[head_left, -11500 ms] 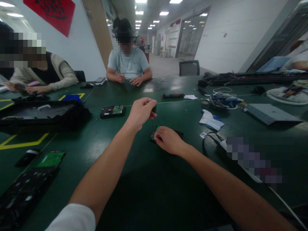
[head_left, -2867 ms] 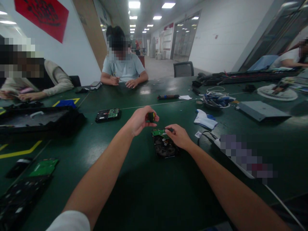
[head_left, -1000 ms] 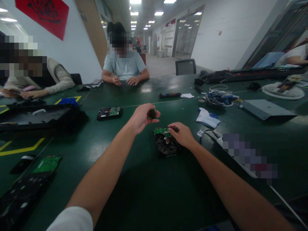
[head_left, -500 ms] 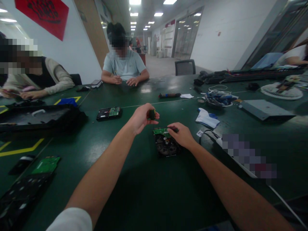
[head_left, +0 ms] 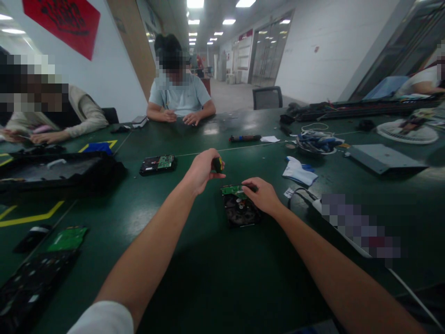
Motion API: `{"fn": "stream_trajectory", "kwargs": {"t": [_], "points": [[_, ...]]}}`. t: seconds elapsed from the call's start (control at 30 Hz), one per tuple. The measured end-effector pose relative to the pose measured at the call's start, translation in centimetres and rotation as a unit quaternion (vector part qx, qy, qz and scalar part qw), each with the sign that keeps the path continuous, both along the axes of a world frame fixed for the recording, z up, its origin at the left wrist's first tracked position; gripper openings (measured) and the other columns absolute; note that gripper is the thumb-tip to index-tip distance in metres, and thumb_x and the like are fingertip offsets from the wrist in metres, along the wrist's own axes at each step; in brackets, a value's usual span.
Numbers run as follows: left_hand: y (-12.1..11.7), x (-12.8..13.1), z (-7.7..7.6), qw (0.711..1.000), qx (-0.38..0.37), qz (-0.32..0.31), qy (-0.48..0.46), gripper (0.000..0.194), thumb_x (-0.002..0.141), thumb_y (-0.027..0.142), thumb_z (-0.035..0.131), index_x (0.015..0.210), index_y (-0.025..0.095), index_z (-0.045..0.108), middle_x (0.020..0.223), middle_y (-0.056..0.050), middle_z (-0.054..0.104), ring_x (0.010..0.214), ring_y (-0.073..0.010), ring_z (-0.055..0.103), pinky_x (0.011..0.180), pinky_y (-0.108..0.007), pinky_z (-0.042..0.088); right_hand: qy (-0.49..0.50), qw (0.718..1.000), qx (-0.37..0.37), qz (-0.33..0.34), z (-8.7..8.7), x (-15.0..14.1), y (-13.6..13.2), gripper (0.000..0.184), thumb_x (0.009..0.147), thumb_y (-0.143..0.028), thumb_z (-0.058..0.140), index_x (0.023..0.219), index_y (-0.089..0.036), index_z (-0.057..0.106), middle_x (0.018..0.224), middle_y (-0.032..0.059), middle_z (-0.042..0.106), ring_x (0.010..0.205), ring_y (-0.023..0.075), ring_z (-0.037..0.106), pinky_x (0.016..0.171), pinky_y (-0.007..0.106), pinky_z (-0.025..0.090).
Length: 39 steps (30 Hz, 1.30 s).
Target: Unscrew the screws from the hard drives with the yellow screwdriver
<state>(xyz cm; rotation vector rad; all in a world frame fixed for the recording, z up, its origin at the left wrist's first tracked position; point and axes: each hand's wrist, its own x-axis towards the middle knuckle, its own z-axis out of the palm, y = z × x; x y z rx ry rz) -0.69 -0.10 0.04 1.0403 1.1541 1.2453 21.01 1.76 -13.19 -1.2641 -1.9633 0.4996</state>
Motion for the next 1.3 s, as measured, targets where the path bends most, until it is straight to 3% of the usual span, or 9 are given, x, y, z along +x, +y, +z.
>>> {"fn": "stream_trajectory", "kwargs": {"t": [0.13, 0.3, 0.57, 0.8, 0.93, 1.07, 1.17, 1.3], "points": [[-0.21, -0.25, 0.18, 0.999, 0.020, -0.012, 0.030, 0.015, 0.078, 0.029, 0.060, 0.077, 0.016, 0.068, 0.078, -0.007, 0.062, 0.073, -0.0172, 0.059, 0.054, -0.025, 0.051, 0.002, 1.000, -0.002, -0.001, 0.01, 0.00, -0.04, 0.016, 0.091, -0.027, 0.067, 0.104, -0.022, 0.075, 0.106, 0.0070, 0.076, 0.095, 0.0217, 0.072, 0.090, 0.038, 0.056], [-0.31, -0.20, 0.40, 0.995, -0.055, -0.075, -0.046, 0.013, 0.080, 0.029, 0.060, 0.082, 0.017, 0.065, 0.078, -0.008, 0.068, 0.074, -0.0191, 0.065, 0.059, -0.029, 0.055, 0.000, 1.000, 0.002, 0.001, -0.07, 0.01, 0.03, 0.016, 0.091, -0.028, 0.067, 0.104, -0.023, 0.075, 0.105, 0.0066, 0.076, 0.096, 0.0223, 0.072, 0.092, 0.039, 0.056], [-0.04, -0.37, 0.25, 1.000, -0.010, -0.023, -0.005, 0.020, 0.080, 0.028, 0.057, 0.075, 0.014, 0.071, 0.074, -0.006, 0.061, 0.068, -0.0161, 0.059, 0.057, -0.026, 0.054, 0.003, 1.000, -0.006, 0.001, -0.08, 0.03, 0.03, 0.017, 0.092, -0.028, 0.066, 0.105, -0.022, 0.075, 0.108, 0.0073, 0.076, 0.097, 0.0224, 0.072, 0.091, 0.039, 0.056], [0.05, -0.30, 0.30, 0.992, -0.085, -0.046, -0.075, 0.009, 0.079, 0.025, 0.060, 0.078, 0.017, 0.062, 0.076, -0.009, 0.070, 0.071, -0.0184, 0.067, 0.065, -0.030, 0.058, 0.001, 1.000, 0.001, 0.000, -0.11, 0.00, 0.09, 0.016, 0.091, -0.027, 0.067, 0.104, -0.022, 0.075, 0.104, 0.0067, 0.076, 0.095, 0.0218, 0.071, 0.090, 0.038, 0.056], [0.19, -0.42, 0.13, 0.999, -0.034, -0.020, -0.031, 0.015, 0.082, 0.026, 0.058, 0.073, 0.016, 0.065, 0.074, -0.007, 0.065, 0.070, -0.0163, 0.063, 0.059, -0.026, 0.053, 0.000, 1.000, 0.000, 0.004, -0.10, 0.04, 0.09, 0.016, 0.092, -0.028, 0.066, 0.104, -0.022, 0.075, 0.105, 0.0067, 0.076, 0.095, 0.0220, 0.071, 0.090, 0.039, 0.056], [-0.08, -0.43, 0.16, 0.998, -0.002, -0.059, 0.016, 0.020, 0.084, 0.030, 0.061, 0.082, 0.013, 0.073, 0.075, -0.007, 0.065, 0.068, -0.0154, 0.061, 0.054, -0.023, 0.047, -0.007, 1.000, 0.000, 0.001, -0.02, 0.02, 0.07, 0.016, 0.092, -0.027, 0.066, 0.104, -0.022, 0.075, 0.105, 0.0072, 0.076, 0.095, 0.0224, 0.071, 0.090, 0.039, 0.056], [-0.26, -0.21, 0.21, 0.996, -0.024, -0.091, -0.005, 0.015, 0.084, 0.029, 0.065, 0.087, 0.015, 0.068, 0.078, -0.008, 0.069, 0.072, -0.0179, 0.066, 0.054, -0.024, 0.049, -0.010, 1.000, -0.006, -0.002, 0.05, -0.04, 0.05, 0.017, 0.092, -0.026, 0.066, 0.105, -0.022, 0.075, 0.105, 0.0077, 0.076, 0.096, 0.0228, 0.071, 0.091, 0.039, 0.056], [-0.16, -0.02, 0.19, 0.996, -0.033, -0.073, -0.034, 0.010, 0.084, 0.026, 0.063, 0.081, 0.017, 0.061, 0.078, -0.009, 0.070, 0.074, -0.0190, 0.068, 0.060, -0.028, 0.055, -0.012, 1.000, -0.004, -0.002, 0.09, -0.08, 0.04, 0.016, 0.092, -0.027, 0.065, 0.104, -0.022, 0.075, 0.105, 0.0073, 0.076, 0.097, 0.0230, 0.071, 0.092, 0.040, 0.056]]}}
